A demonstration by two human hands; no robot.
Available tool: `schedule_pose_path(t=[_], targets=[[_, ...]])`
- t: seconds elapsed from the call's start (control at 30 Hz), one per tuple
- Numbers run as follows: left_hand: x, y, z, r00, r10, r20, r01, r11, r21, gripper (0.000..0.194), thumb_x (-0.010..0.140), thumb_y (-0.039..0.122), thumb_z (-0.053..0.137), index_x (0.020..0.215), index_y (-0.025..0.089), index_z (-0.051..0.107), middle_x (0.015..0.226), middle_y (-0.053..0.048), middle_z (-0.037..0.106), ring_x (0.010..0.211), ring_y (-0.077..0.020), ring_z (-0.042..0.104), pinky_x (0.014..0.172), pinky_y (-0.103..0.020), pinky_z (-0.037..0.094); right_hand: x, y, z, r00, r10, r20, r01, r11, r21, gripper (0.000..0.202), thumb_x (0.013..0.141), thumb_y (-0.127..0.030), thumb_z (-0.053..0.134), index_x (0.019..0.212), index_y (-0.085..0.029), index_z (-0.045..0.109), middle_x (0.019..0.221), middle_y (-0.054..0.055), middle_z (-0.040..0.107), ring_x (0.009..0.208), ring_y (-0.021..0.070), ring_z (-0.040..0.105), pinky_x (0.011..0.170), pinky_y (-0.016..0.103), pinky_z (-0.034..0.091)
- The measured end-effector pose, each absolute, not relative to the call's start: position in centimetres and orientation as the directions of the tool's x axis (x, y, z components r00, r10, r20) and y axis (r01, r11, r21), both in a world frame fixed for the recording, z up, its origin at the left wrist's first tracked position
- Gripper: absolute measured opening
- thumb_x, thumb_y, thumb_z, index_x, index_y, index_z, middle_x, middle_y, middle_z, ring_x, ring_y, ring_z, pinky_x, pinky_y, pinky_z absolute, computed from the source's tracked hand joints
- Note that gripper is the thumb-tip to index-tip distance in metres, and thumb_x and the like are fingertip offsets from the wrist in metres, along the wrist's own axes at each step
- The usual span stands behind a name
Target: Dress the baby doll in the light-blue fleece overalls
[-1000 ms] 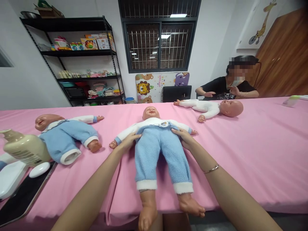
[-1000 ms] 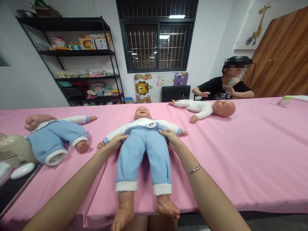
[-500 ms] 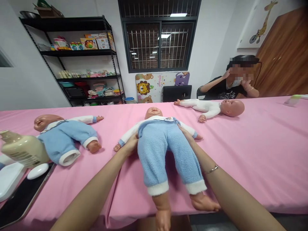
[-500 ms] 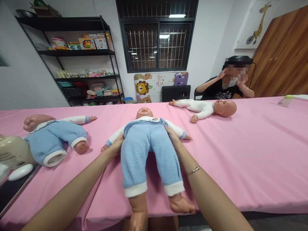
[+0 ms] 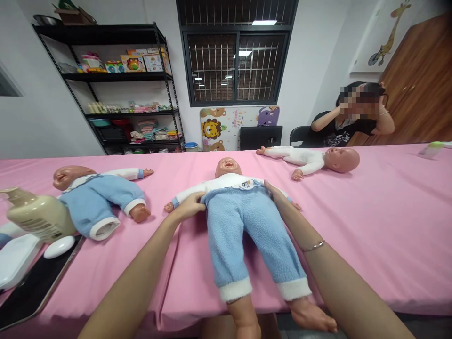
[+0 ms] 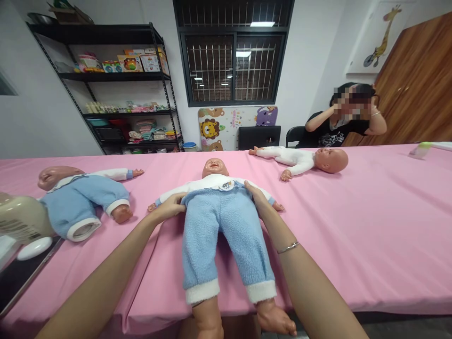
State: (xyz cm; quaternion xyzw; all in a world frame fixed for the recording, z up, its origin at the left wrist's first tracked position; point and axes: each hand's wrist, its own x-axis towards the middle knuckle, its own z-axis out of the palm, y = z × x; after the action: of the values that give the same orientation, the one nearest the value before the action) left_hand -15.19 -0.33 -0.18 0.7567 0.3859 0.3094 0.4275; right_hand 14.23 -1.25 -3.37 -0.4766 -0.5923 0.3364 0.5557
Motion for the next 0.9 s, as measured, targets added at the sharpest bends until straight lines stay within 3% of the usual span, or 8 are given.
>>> schedule_pose_path(t=[0.07, 0.17, 0.3, 0.37, 0.6, 0.67, 0.8, 0.9], targets=[[-15.4, -0.6, 0.4, 0.528, 0.846, 0.074, 0.142, -0.173, 0.975, 0.007, 0.057, 0.014, 0.052, 0.064, 0.016, 0.051, 0.063, 0.003, 0.048, 0.062, -0.0112, 0.044, 0.06, -0.023, 0.037, 14.7, -1.3, -3.3, 0.07, 0.952, 0.299, 0.121, 0.29, -0.949, 0.033, 0.087, -0.044, 0.051, 0.102, -0.016, 0.06, 0.104, 0.006, 0.061, 0.091, 0.0188, 0.059, 0.081, 0.036, 0.05], [-15.1, -1.0, 0.8, 0.508, 0.859, 0.058, -0.112, -0.001, 0.994, 0.012, 0.067, 0.026, 0.057, 0.069, 0.014, 0.056, 0.069, 0.0, 0.053, 0.066, -0.0124, 0.047, 0.062, -0.024, 0.04, 15.2, -1.4, -3.0, 0.062, 0.967, 0.245, 0.002, 0.246, -0.969, 0.036, 0.08, -0.053, 0.056, 0.089, -0.019, 0.064, 0.088, 0.005, 0.067, 0.081, 0.0202, 0.062, 0.074, 0.033, 0.05], [-13.6, -1.8, 1.1, 0.378, 0.924, 0.057, -0.178, 0.013, 0.984, 0.022, 0.069, 0.034, 0.065, 0.077, 0.014, 0.062, 0.071, -0.002, 0.056, 0.063, -0.0111, 0.047, 0.057, -0.022, 0.038, 15.2, -1.7, -2.6, -0.005, 0.993, 0.116, -0.391, 0.105, -0.915, 0.029, 0.067, -0.042, 0.072, 0.087, -0.023, 0.065, 0.083, 0.0, 0.067, 0.075, 0.0155, 0.061, 0.069, 0.027, 0.049], [-12.9, -1.9, 1.0, 0.3, 0.95, 0.084, -0.169, -0.034, 0.985, 0.025, 0.065, 0.033, 0.069, 0.081, 0.015, 0.061, 0.07, 0.0, 0.057, 0.061, -0.0095, 0.047, 0.055, -0.02, 0.037, 15.0, -1.6, -2.7, 0.004, 0.997, 0.083, -0.486, 0.074, -0.871, 0.032, 0.059, -0.033, 0.079, 0.084, -0.022, 0.063, 0.078, -0.002, 0.066, 0.069, 0.0125, 0.06, 0.063, 0.023, 0.047], [-12.8, -0.9, 0.1, -0.058, 0.972, 0.227, -0.032, -0.229, 0.973, 0.021, 0.056, 0.022, 0.063, 0.07, 0.017, 0.049, 0.058, 0.006, 0.048, 0.053, -0.0069, 0.043, 0.05, -0.019, 0.032, 14.6, -0.9, -3.4, 0.219, 0.967, 0.132, -0.383, 0.21, -0.9, 0.041, 0.05, -0.033, 0.083, 0.077, -0.021, 0.055, 0.06, -0.005, 0.059, 0.046, 0.0078, 0.047, 0.04, 0.019, 0.031], [-12.8, -1.1, 0.1, -0.026, 0.973, 0.228, 0.006, -0.227, 0.974, 0.022, 0.057, 0.021, 0.061, 0.075, 0.017, 0.048, 0.058, 0.007, 0.048, 0.053, -0.0072, 0.043, 0.051, -0.019, 0.033, 14.3, -1.1, -3.2, 0.229, 0.961, 0.157, -0.362, 0.234, -0.902, 0.042, 0.051, -0.035, 0.083, 0.078, -0.021, 0.054, 0.061, -0.005, 0.059, 0.046, 0.0072, 0.046, 0.039, 0.019, 0.03], [-12.0, -2.5, 0.9, 0.239, 0.918, 0.316, 0.197, -0.364, 0.91, 0.029, 0.062, 0.022, 0.061, 0.09, 0.017, 0.054, 0.074, 0.003, 0.055, 0.062, -0.0087, 0.047, 0.058, -0.021, 0.036, 13.5, -1.9, -2.0, 0.147, 0.974, 0.174, -0.285, 0.21, -0.935, 0.037, 0.059, -0.047, 0.076, 0.077, -0.021, 0.057, 0.062, -0.004, 0.057, 0.051, 0.0086, 0.048, 0.046, 0.021, 0.035], [-11.3, -3.2, 1.6, 0.182, 0.894, 0.409, 0.099, -0.431, 0.897, 0.029, 0.064, 0.027, 0.064, 0.09, 0.017, 0.055, 0.084, 0.0, 0.057, 0.071, -0.0108, 0.051, 0.065, -0.022, 0.04, 12.8, -2.7, -1.2, 0.093, 0.969, 0.227, -0.12, 0.237, -0.964, 0.039, 0.063, -0.056, 0.069, 0.074, -0.02, 0.059, 0.066, -0.001, 0.059, 0.062, 0.0129, 0.053, 0.058, 0.025, 0.041]])
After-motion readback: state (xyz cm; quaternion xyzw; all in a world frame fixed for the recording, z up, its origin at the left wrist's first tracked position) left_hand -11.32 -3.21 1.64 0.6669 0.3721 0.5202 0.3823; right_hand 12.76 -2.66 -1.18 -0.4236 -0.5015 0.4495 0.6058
